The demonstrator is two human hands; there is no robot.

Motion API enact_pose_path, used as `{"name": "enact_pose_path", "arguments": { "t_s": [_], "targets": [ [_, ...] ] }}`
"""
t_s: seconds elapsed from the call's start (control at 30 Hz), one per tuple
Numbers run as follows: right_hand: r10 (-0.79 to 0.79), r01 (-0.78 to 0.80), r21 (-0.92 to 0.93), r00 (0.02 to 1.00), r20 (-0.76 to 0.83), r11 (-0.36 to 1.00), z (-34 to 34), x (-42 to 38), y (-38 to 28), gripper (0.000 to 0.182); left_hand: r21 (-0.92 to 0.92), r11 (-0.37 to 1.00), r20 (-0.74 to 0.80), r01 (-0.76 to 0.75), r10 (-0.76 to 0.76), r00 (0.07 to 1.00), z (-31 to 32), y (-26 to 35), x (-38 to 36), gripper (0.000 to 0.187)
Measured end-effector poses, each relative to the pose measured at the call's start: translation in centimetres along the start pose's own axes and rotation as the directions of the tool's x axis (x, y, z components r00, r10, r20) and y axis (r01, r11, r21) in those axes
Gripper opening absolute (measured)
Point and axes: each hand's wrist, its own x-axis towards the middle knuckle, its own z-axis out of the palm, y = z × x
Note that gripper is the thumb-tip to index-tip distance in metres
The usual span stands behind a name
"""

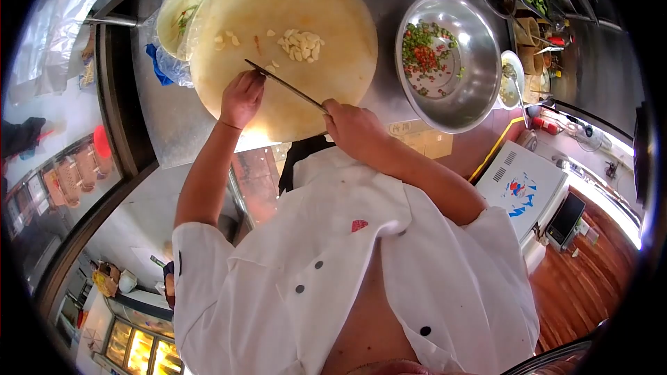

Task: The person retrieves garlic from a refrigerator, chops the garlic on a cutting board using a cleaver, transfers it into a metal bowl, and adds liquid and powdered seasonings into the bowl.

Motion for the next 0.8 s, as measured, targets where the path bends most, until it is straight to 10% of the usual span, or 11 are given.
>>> {"name": "enact_pose_path", "arguments": {
  "t_s": [0.5,0.8],
  "targets": [
    [0.023,-0.019,0.054,0.998,-0.065,0.998,1.9,2.4,2.3,0.024,-0.053,0.998,-0.002,0.019,-0.019,1.000,-0.1,-0.1,0.1,0.028],
    [0.015,-0.016,0.026,0.999,0.038,1.000,-0.2,0.3,1.5,0.025,0.225,0.957,-0.027,0.183,-0.181,0.983,-2.3,-4.3,4.4,0.028]
  ]
}}
